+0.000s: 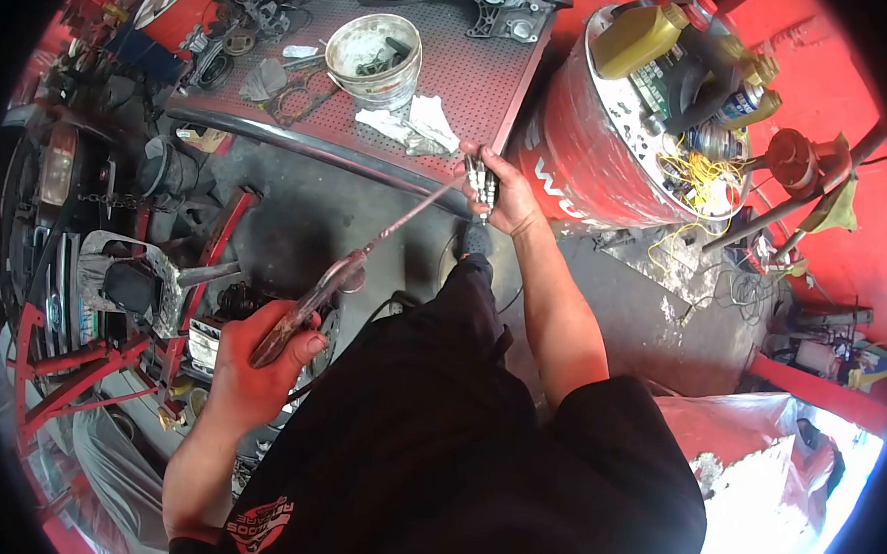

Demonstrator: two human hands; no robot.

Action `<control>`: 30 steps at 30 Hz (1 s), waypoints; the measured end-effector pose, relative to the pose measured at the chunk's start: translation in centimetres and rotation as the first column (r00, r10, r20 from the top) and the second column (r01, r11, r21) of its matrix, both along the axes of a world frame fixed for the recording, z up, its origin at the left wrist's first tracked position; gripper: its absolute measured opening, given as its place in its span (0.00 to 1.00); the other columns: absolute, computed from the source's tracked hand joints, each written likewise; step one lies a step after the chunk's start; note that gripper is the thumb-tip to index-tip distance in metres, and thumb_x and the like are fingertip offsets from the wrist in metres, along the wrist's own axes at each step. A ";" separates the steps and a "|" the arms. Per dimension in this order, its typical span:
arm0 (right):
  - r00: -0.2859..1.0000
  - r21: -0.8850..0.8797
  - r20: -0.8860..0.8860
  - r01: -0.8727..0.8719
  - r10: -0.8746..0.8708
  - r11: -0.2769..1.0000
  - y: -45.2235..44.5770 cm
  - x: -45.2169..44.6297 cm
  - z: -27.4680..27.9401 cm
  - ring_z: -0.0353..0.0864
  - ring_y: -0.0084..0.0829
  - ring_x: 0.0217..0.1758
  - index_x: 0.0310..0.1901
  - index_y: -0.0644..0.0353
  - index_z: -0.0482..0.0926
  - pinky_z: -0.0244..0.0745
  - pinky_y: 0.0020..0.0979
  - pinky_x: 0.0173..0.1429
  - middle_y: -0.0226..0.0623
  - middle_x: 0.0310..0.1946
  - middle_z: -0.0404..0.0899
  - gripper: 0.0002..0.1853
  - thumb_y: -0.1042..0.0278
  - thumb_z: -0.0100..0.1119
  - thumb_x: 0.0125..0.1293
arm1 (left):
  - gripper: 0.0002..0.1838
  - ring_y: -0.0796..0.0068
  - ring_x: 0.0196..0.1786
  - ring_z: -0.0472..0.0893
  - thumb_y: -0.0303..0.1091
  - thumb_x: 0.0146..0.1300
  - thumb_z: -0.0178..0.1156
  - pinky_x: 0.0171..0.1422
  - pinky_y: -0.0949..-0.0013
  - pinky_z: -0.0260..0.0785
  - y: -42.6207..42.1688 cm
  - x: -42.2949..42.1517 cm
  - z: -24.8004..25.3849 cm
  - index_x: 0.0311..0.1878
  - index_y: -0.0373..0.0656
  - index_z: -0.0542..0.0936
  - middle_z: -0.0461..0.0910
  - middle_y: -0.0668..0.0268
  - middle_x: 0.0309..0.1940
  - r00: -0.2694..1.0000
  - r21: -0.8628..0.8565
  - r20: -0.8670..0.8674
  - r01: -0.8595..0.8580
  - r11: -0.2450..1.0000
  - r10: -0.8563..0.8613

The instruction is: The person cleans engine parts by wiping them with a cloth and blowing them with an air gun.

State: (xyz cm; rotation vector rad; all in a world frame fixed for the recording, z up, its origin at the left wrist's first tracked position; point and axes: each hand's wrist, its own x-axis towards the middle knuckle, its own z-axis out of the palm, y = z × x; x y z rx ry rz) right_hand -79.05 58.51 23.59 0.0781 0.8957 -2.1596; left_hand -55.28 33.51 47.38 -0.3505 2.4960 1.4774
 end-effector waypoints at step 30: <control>0.954 -0.025 -0.112 -0.282 0.278 0.959 1.3 -9.0 1.2 0.71 0.27 0.26 0.57 0.68 0.75 0.63 0.25 0.21 0.44 0.34 0.80 0.26 0.61 0.48 0.60 | 0.09 0.88 0.19 0.70 0.30 0.65 0.65 0.22 0.80 0.62 -0.4 -5.9 1.0 0.43 0.36 0.79 0.77 0.72 0.25 0.919 0.286 0.300 -0.341 0.895 0.255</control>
